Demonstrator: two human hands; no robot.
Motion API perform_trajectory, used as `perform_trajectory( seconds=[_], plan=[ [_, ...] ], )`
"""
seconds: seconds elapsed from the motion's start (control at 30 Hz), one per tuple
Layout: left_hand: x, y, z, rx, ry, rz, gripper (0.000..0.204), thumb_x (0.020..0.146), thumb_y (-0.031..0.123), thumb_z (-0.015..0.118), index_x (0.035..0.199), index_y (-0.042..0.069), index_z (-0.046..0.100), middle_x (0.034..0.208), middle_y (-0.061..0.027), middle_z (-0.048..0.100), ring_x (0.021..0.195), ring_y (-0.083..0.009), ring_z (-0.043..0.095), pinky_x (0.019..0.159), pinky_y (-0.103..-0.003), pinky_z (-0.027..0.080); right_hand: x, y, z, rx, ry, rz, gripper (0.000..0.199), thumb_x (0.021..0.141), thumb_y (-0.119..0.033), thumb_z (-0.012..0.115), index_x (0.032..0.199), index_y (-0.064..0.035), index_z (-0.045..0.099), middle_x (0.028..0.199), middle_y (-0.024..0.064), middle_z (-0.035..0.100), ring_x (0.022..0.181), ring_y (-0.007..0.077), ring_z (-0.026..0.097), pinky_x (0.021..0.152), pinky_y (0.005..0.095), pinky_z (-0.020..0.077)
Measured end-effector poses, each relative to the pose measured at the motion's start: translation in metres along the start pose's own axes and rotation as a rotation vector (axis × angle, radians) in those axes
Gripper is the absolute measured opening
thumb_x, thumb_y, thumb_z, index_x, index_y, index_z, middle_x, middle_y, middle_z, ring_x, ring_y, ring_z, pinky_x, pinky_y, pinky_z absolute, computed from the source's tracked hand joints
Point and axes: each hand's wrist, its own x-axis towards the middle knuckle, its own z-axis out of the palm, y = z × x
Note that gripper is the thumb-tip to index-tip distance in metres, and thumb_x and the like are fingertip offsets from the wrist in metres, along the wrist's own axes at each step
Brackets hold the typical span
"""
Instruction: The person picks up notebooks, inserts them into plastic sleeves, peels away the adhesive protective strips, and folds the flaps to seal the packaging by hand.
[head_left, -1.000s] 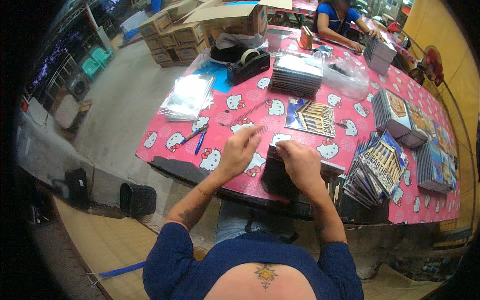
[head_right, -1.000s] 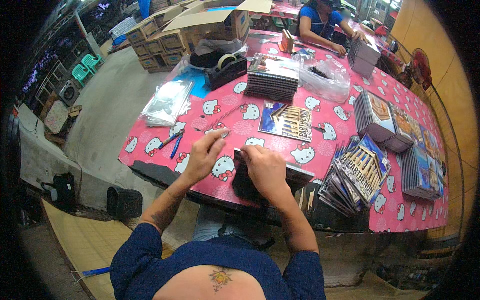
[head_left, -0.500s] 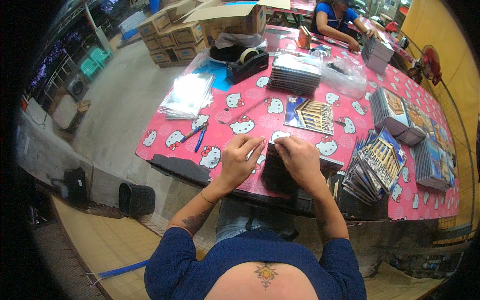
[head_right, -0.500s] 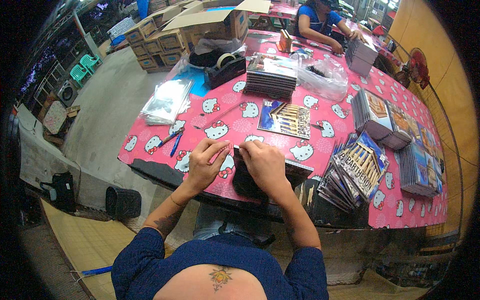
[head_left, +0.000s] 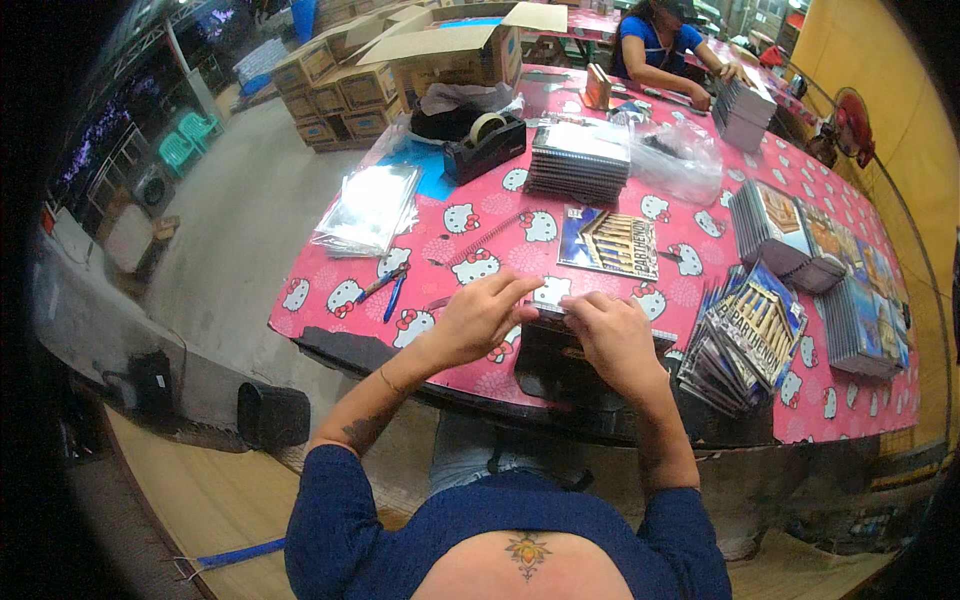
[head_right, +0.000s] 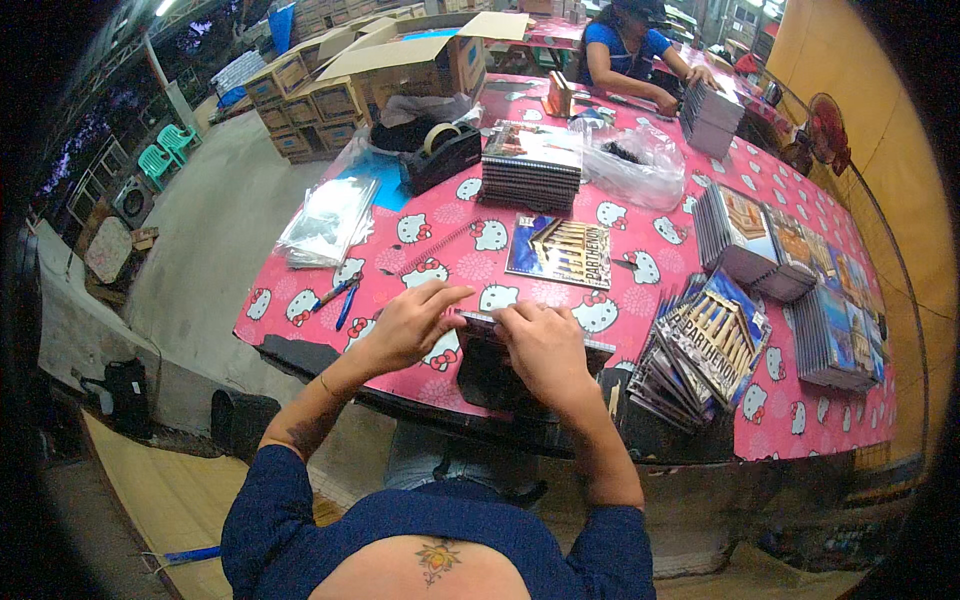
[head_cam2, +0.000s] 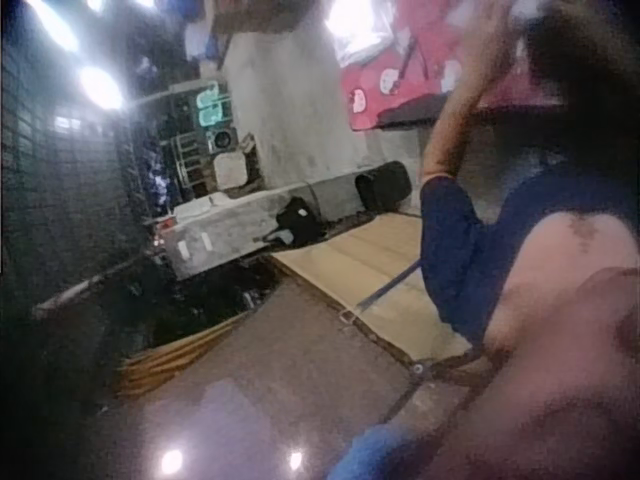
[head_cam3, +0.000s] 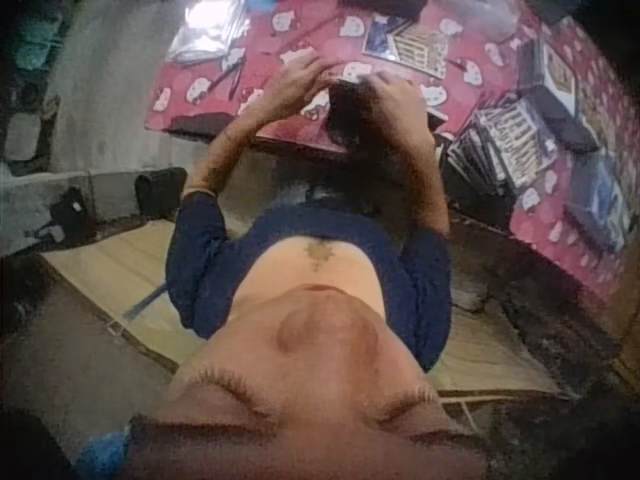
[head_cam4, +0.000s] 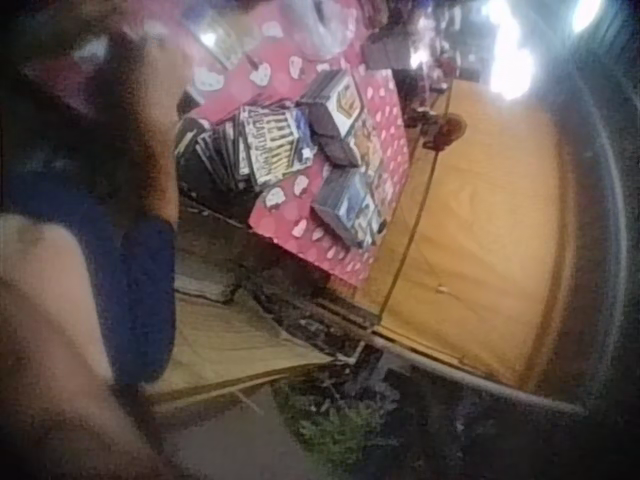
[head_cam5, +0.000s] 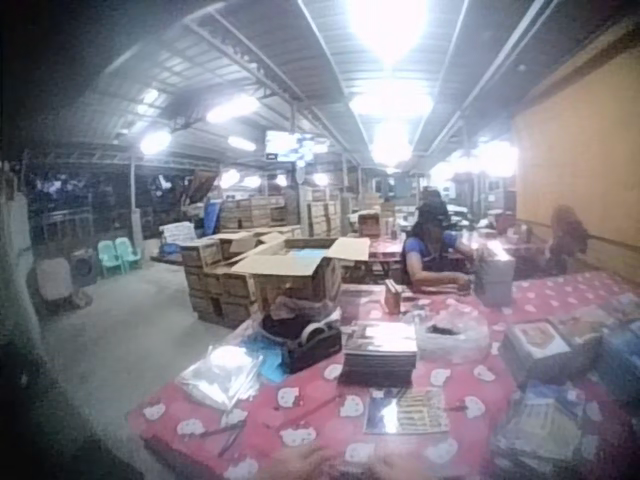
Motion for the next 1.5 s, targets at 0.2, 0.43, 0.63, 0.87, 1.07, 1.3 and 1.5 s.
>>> perform_trajectory(
  seconds=[0.2,0.43,0.63,0.87,1.07,1.3,1.5],
  plan=[
    [0.001,0.009,0.034,0.482,-0.017,-0.055,0.070,0.093,0.053,0.050,0.142,0.005,0.037,0.143,-0.0181,0.039,0.136,-0.0373,0.032,0.110,-0.057,0.020,-0.002,0.007,0.002,0.074,-0.214,0.149,0.016,0.090,-0.020,0.060,0.100,-0.0114,0.068,0.085,0.0097,0.065,0.078,0.0302,0.066,0.065,0.0428,0.0508],
    [-0.044,-0.003,0.094,0.578,0.125,-0.038,0.090,0.095,0.063,0.034,0.153,-0.002,0.010,0.161,-0.0214,0.006,0.150,-0.0360,-0.003,0.112,-0.062,-0.014,-0.005,0.010,0.004,0.024,-0.167,0.116,0.018,0.090,-0.022,0.060,0.105,-0.0140,0.067,0.084,0.0091,0.066,0.076,0.0304,0.067,0.066,0.0433,0.0510],
    [-0.068,0.017,0.091,0.569,0.067,0.029,0.091,0.094,0.064,0.033,0.154,0.001,0.009,0.162,-0.0195,0.001,0.150,-0.0344,-0.005,0.111,-0.065,-0.012,-0.032,0.016,-0.012,-0.020,-0.181,0.138,0.024,0.088,-0.020,0.063,0.111,-0.0152,0.066,0.088,0.0090,0.069,0.075,0.0319,0.067,0.067,0.0431,0.0502],
    [-0.074,0.009,0.094,0.522,-0.063,0.143,0.086,0.096,0.060,0.035,0.153,-0.001,0.014,0.162,-0.0205,0.005,0.150,-0.0375,-0.004,0.114,-0.062,-0.010,-0.028,0.028,-0.013,0.064,-0.159,0.130,0.024,0.089,-0.021,0.060,0.111,-0.0144,0.066,0.081,0.0094,0.068,0.071,0.0305,0.066,0.065,0.0445,0.0495],
    [-0.053,0.016,0.086,0.574,-0.109,0.172,0.085,0.095,0.060,0.038,0.152,0.000,0.021,0.161,-0.0199,0.012,0.150,-0.0345,0.003,0.116,-0.060,-0.006,-0.031,0.032,-0.010,0.071,-0.172,0.118,0.023,0.088,-0.022,0.061,0.109,-0.0137,0.066,0.081,0.0090,0.068,0.072,0.0302,0.067,0.064,0.0439,0.0485],
    [-0.014,0.007,0.071,0.685,-0.191,0.188,0.085,0.093,0.061,0.042,0.151,0.001,0.025,0.160,-0.0208,0.015,0.150,-0.0348,0.004,0.118,-0.055,-0.004,-0.025,0.029,-0.015,0.042,-0.261,0.181,0.027,0.089,-0.024,0.062,0.114,-0.0131,0.063,0.085,0.0089,0.069,0.078,0.0300,0.067,0.071,0.0436,0.0488],
    [-0.012,0.025,0.069,0.638,-0.387,0.116,0.086,0.093,0.059,0.044,0.151,0.000,0.023,0.159,-0.0223,0.016,0.149,-0.0380,0.009,0.117,-0.060,0.002,-0.030,0.023,-0.027,0.091,-0.132,0.179,0.046,0.085,-0.021,0.070,0.128,-0.0121,0.054,0.102,0.0116,0.069,0.093,0.0311,0.067,0.086,0.0427,0.0481]
  ],
)
